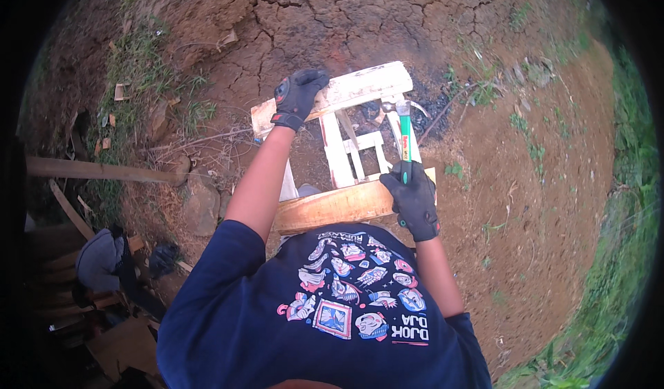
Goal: The person assembles a wooden frame structure outdoors using a hammer and nails. They position wooden planks, drive nails into the joints, and adjust the frame's orientation to secure the pieces together.
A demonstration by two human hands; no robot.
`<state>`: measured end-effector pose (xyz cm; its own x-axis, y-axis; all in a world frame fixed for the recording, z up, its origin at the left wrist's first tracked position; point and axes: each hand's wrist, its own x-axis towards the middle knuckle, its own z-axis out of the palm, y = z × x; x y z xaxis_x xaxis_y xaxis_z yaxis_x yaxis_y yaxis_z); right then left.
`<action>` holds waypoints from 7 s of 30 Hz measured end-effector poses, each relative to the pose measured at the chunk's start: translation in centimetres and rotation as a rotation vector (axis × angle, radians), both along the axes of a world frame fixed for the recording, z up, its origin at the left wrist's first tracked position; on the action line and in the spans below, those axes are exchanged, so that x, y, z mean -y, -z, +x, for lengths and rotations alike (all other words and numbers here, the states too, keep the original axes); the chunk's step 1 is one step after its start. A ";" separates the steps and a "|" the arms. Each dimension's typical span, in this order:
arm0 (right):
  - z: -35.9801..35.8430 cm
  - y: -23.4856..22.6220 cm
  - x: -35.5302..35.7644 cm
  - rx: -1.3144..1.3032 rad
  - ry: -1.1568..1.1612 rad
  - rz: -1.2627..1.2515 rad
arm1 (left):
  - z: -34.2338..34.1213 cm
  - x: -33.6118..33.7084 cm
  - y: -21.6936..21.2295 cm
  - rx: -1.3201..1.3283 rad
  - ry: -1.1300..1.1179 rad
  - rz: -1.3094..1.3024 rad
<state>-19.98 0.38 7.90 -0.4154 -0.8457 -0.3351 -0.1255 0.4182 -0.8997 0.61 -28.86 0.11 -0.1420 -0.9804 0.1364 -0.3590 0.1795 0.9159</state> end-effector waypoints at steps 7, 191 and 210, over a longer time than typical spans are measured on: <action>0.1 -0.1 0.0 -0.008 -0.003 0.003 | 0.1 -0.9 -1.7 -0.054 0.023 0.083; 5.2 -1.7 9.9 -1.060 -0.464 -0.291 | 2.8 -1.9 -0.2 0.796 -0.146 -0.532; 7.6 -7.9 8.6 -0.735 -0.195 -0.567 | 2.6 -2.8 -1.4 0.764 -0.243 -0.284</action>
<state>-12.36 -8.21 15.77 -0.1934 -0.8789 0.4361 -0.7630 -0.1447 -0.6300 3.25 -26.10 1.55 -0.0851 -0.9386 0.3343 -0.9187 0.2038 0.3383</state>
